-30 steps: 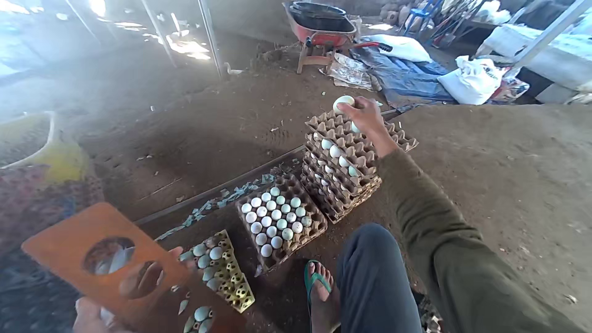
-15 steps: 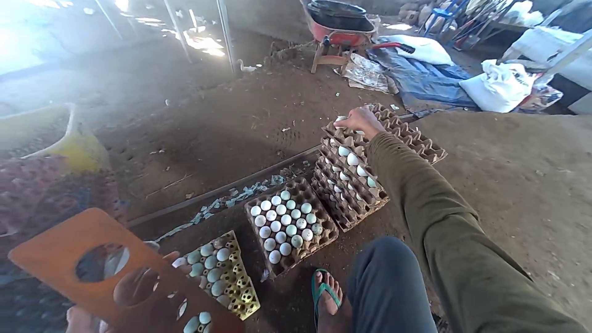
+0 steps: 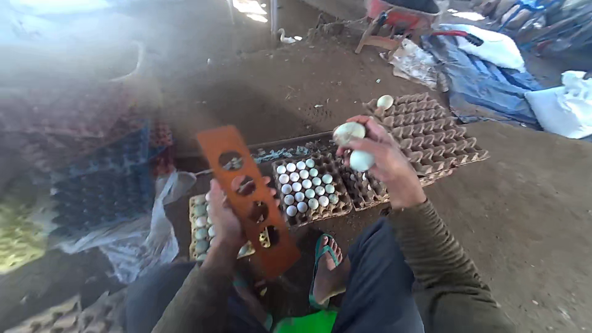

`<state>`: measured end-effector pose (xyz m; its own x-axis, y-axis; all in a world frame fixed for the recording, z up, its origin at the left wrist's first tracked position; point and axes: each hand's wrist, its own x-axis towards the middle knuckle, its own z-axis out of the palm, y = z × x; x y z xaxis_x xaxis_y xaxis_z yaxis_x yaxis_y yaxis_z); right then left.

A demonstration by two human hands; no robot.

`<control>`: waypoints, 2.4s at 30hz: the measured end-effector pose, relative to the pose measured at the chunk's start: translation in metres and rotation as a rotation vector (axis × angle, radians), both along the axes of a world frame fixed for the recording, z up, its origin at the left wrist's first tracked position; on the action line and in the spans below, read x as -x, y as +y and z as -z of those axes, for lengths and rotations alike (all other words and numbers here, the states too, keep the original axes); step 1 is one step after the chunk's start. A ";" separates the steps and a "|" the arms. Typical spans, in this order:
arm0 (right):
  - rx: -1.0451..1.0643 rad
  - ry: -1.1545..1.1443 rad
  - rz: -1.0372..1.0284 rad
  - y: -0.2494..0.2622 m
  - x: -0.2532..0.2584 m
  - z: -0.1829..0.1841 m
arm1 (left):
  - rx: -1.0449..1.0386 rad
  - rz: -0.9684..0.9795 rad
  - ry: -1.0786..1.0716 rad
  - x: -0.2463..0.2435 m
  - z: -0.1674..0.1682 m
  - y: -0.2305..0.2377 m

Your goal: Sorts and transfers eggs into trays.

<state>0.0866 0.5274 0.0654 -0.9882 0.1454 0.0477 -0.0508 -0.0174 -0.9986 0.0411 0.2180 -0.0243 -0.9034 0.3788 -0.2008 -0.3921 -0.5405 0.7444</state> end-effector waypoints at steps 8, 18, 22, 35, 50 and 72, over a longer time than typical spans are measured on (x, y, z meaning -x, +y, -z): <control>-0.436 0.067 -0.203 -0.116 -0.014 0.036 | 0.118 -0.001 0.032 -0.026 -0.002 0.022; -0.807 0.358 -0.074 -0.131 -0.014 0.052 | 0.167 0.008 0.151 -0.031 0.000 0.019; -0.819 0.405 -0.055 -0.130 -0.012 0.056 | 0.202 0.015 0.180 -0.031 0.000 0.017; -0.351 0.075 -0.151 -0.103 -0.017 0.044 | 0.185 0.072 0.155 -0.031 -0.004 0.027; 0.304 0.061 0.043 0.031 -0.033 0.010 | 0.046 0.102 0.178 -0.008 0.011 0.024; -1.263 -0.595 0.388 0.295 0.128 0.032 | 0.077 -0.072 0.243 0.018 0.017 -0.029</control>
<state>-0.0414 0.8226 0.0335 -0.8159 0.5759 -0.0518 0.5726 0.7921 -0.2115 0.0232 0.1894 -0.0414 -0.9527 0.3038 -0.0005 -0.1596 -0.4990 0.8518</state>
